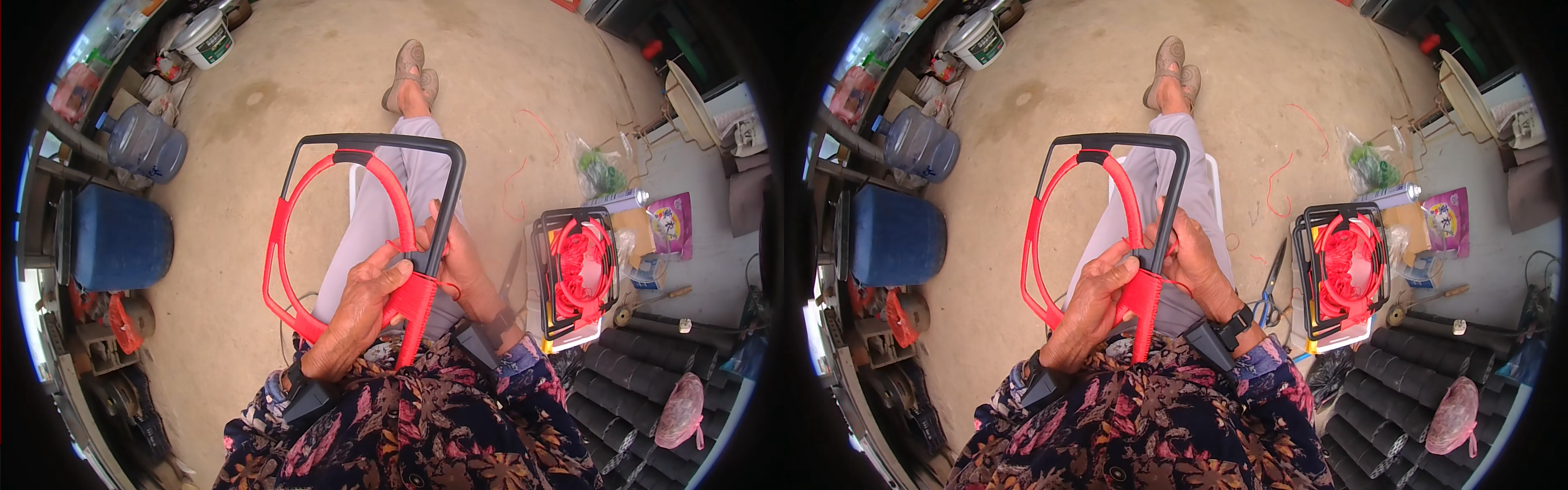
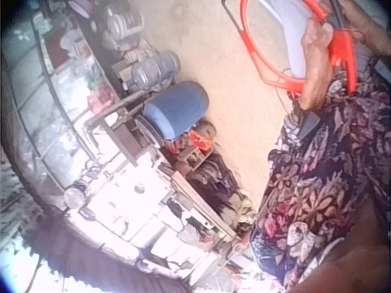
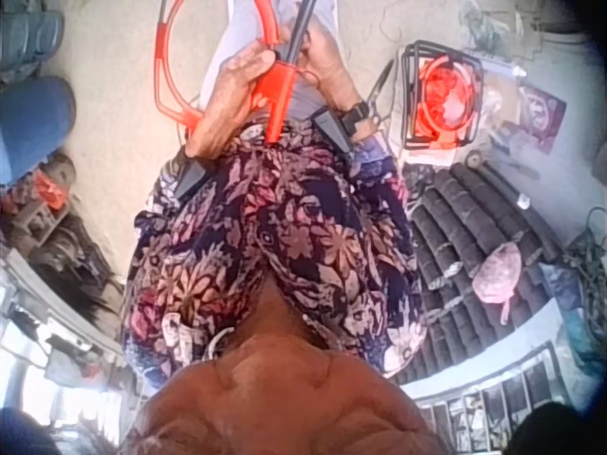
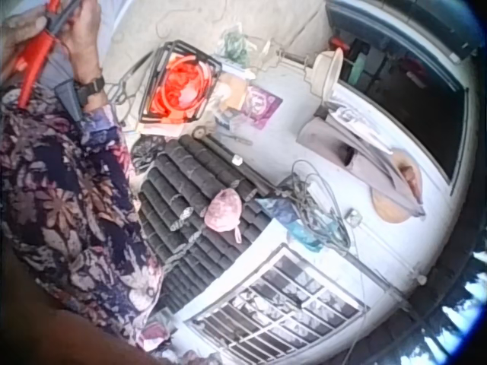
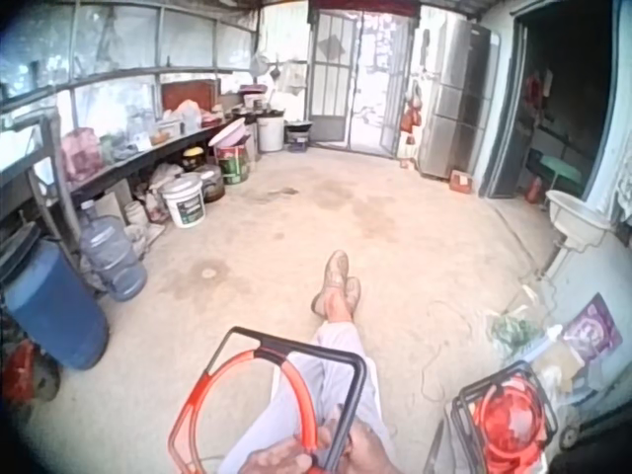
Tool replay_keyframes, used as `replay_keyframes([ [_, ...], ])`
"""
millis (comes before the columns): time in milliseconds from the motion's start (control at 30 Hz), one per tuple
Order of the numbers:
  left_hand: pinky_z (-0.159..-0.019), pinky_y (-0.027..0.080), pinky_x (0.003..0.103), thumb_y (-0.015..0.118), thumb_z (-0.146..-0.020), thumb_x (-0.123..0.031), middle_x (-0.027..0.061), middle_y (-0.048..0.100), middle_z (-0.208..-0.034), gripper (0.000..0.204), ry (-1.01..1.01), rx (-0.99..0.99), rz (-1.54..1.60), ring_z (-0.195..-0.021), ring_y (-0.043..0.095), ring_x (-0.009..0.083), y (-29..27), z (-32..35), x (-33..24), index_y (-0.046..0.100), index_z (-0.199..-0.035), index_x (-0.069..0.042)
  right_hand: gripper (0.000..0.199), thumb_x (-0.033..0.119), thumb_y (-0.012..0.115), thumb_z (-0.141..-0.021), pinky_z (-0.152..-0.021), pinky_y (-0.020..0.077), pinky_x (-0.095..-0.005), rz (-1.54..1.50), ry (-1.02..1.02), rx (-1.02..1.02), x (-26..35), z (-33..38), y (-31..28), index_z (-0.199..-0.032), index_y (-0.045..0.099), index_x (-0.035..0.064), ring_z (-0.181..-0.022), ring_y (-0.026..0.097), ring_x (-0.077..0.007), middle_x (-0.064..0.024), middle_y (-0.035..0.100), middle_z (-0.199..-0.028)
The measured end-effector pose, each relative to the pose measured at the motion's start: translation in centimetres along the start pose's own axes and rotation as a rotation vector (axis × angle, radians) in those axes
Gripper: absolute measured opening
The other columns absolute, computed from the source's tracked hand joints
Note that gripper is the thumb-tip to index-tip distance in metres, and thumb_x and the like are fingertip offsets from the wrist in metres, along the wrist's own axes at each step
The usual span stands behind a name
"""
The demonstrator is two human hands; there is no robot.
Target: Wrapping a red plastic frame with red cord.
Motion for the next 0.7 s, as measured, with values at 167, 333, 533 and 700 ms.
replay_keyframes([
  [167,-0.036,0.034,0.020,0.056,-0.092,-0.013,0.0031,0.062,-0.074,0.041,-0.012,-0.034,0.036,-0.048,0.051,0.0055,0.2,0.3,-0.3,0.044,-0.128,0.001,0.050,0.040,0.044,-0.096,-0.038,0.0220,-0.0232,-0.080,0.035,0.014,0.2,0.7,0.3,-0.057,0.028,0.0152,-0.044,0.031,-0.0090,0.0016,0.031,-0.050],
  [333,-0.034,0.034,0.020,0.059,-0.091,-0.012,0.0049,0.064,-0.076,0.034,0.014,-0.065,0.045,-0.047,0.052,0.0061,-0.1,0.4,-0.1,0.050,-0.122,0.000,0.048,0.038,0.045,-0.097,-0.039,0.0246,-0.0213,-0.050,0.039,-0.107,0.2,1.4,0.3,-0.057,0.033,0.0143,-0.040,0.030,-0.0075,0.0028,0.033,-0.050],
  [533,-0.035,0.038,0.018,0.055,-0.093,-0.014,0.0059,0.065,-0.078,0.015,0.057,-0.103,0.051,-0.050,0.057,0.0070,-0.4,0.5,0.0,0.057,-0.103,-0.002,0.045,0.038,0.046,-0.097,-0.040,0.0253,-0.0212,-0.030,0.049,-0.160,-0.3,1.5,0.1,-0.059,0.037,0.0155,-0.040,0.030,-0.0063,0.0059,0.030,-0.049],
  [700,-0.034,0.033,0.019,0.060,-0.090,-0.014,0.0038,0.063,-0.072,0.014,0.035,-0.105,0.068,-0.045,0.050,0.0056,-0.6,0.3,0.2,0.057,-0.097,-0.002,0.047,0.040,0.048,-0.095,-0.041,0.0264,-0.0220,0.025,0.035,-0.179,-0.6,1.4,-0.2,-0.057,0.035,0.0154,-0.042,0.030,-0.0066,0.0053,0.030,-0.049],
])
Point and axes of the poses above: each hand's wrist, its own z-axis away from the middle knuckle, its own y-axis out of the palm, x = y × z, the point moved 4 cm from there along -z, towards the middle knuckle
